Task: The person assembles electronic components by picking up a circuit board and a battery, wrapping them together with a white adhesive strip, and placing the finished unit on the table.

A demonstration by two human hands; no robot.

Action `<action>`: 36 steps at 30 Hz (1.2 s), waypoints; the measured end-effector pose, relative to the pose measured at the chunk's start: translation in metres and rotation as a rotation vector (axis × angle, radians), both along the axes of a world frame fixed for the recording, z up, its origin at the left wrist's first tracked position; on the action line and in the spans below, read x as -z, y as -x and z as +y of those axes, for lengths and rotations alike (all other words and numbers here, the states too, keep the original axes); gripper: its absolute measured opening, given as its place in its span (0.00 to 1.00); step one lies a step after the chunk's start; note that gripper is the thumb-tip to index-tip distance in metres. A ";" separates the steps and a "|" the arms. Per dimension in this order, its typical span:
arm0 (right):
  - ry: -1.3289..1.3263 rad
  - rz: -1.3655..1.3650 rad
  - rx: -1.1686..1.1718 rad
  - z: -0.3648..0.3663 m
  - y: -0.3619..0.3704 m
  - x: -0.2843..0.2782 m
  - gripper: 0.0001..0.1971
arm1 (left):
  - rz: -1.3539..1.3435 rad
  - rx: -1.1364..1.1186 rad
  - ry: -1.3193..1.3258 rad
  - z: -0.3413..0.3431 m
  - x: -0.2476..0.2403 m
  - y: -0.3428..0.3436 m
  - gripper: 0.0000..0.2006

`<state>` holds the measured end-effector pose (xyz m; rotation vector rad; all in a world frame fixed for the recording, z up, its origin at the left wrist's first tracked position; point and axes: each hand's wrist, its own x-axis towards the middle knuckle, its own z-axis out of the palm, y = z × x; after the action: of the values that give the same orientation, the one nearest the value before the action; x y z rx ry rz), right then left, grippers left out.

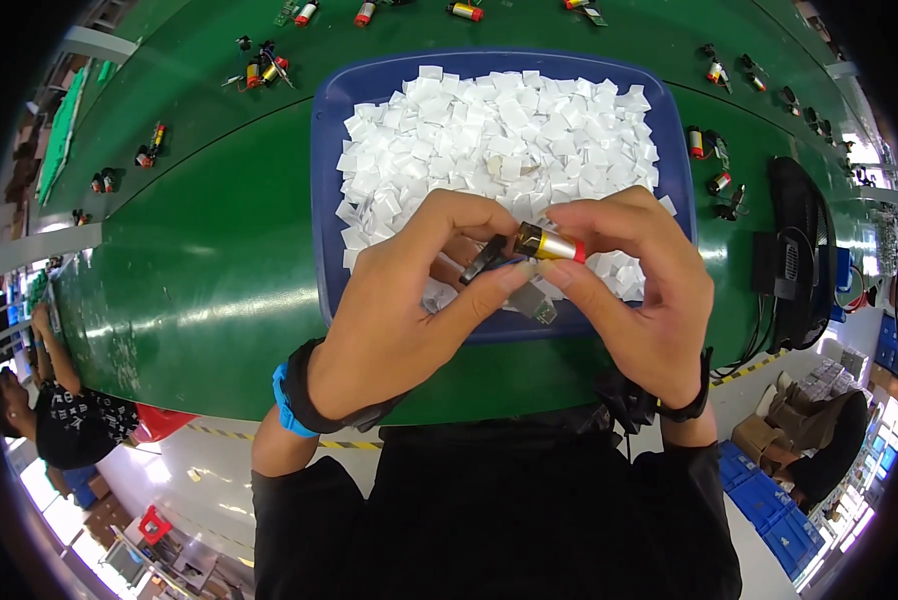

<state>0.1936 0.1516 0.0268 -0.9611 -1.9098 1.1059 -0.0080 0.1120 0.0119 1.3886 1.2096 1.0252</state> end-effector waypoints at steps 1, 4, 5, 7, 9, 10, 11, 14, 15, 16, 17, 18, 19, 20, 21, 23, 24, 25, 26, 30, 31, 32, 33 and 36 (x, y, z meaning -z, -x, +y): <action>0.009 -0.036 -0.010 0.000 0.001 0.000 0.14 | 0.080 -0.016 -0.059 0.000 0.001 -0.001 0.13; 0.025 -0.108 -0.031 0.000 0.002 0.000 0.15 | 0.221 -0.044 -0.164 -0.001 0.003 -0.003 0.13; 0.036 -0.088 -0.012 -0.001 0.002 0.001 0.15 | 0.283 -0.055 -0.211 -0.002 0.004 -0.004 0.12; 0.056 -0.046 0.024 -0.002 0.003 0.001 0.14 | 0.343 -0.068 -0.257 -0.002 0.004 -0.005 0.11; 0.036 -0.035 0.009 -0.003 0.004 0.000 0.14 | 0.336 -0.083 -0.287 -0.002 0.002 -0.005 0.11; 0.015 -0.023 -0.005 -0.004 0.005 -0.001 0.14 | 0.333 -0.091 -0.302 -0.002 0.002 -0.005 0.11; -0.006 -0.012 -0.019 -0.004 0.006 -0.002 0.13 | 0.333 -0.094 -0.302 -0.002 0.002 -0.005 0.11; -0.028 -0.031 -0.074 -0.003 0.007 -0.006 0.13 | 0.339 -0.099 -0.309 -0.005 0.001 -0.006 0.13; -0.039 -0.040 -0.101 -0.003 0.007 -0.006 0.13 | 0.339 -0.103 -0.308 -0.006 0.001 -0.006 0.13; -0.039 -0.040 -0.106 -0.003 0.006 -0.006 0.13 | 0.357 -0.074 -0.286 -0.006 0.000 -0.005 0.14; -0.039 -0.049 -0.128 -0.002 0.004 -0.005 0.13 | 0.374 -0.044 -0.264 -0.006 -0.002 -0.005 0.14; -0.038 -0.057 -0.150 0.000 0.003 -0.004 0.13 | 0.392 -0.014 -0.242 -0.006 -0.002 -0.004 0.15; -0.036 -0.067 -0.171 0.001 0.001 -0.003 0.14 | 0.391 -0.017 -0.240 -0.006 -0.002 -0.004 0.15; -0.034 -0.069 -0.174 0.002 0.001 -0.003 0.14 | 0.382 0.012 -0.255 -0.005 -0.001 -0.003 0.15; -0.025 -0.059 -0.182 0.003 0.000 -0.003 0.14 | 0.373 0.042 -0.270 -0.004 -0.001 -0.003 0.15; -0.005 -0.040 -0.197 0.004 -0.002 -0.004 0.14 | 0.363 0.069 -0.283 -0.004 -0.001 -0.003 0.15; -0.006 -0.040 -0.197 0.005 -0.003 -0.005 0.14 | 0.297 0.084 -0.247 -0.004 -0.001 -0.003 0.15; -0.041 -0.061 -0.182 0.006 -0.004 -0.005 0.14 | 0.231 0.100 -0.211 -0.003 -0.002 -0.002 0.16; -0.076 -0.082 -0.167 0.007 -0.006 -0.006 0.14 | 0.164 0.115 -0.174 -0.003 -0.003 -0.002 0.16; -0.170 -0.139 -0.179 0.013 -0.012 -0.013 0.14 | 0.039 0.108 -0.004 -0.001 -0.013 0.006 0.15; -0.201 -0.157 -0.193 0.013 -0.012 -0.014 0.14 | 0.039 0.109 -0.004 0.000 -0.014 0.008 0.15; -0.201 -0.157 -0.193 0.013 -0.012 -0.016 0.14 | 0.039 0.161 0.082 0.002 -0.015 0.011 0.14; -0.219 -0.172 -0.194 0.012 -0.010 -0.017 0.14 | 0.039 0.213 0.168 0.004 -0.016 0.014 0.14; -0.255 -0.199 -0.199 0.008 -0.007 -0.018 0.13 | 0.022 0.273 0.289 0.006 -0.017 0.018 0.14</action>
<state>0.2010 0.1594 0.0445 -0.7753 -2.2851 0.8723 -0.0264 0.1185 0.0288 1.2951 1.0985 0.6198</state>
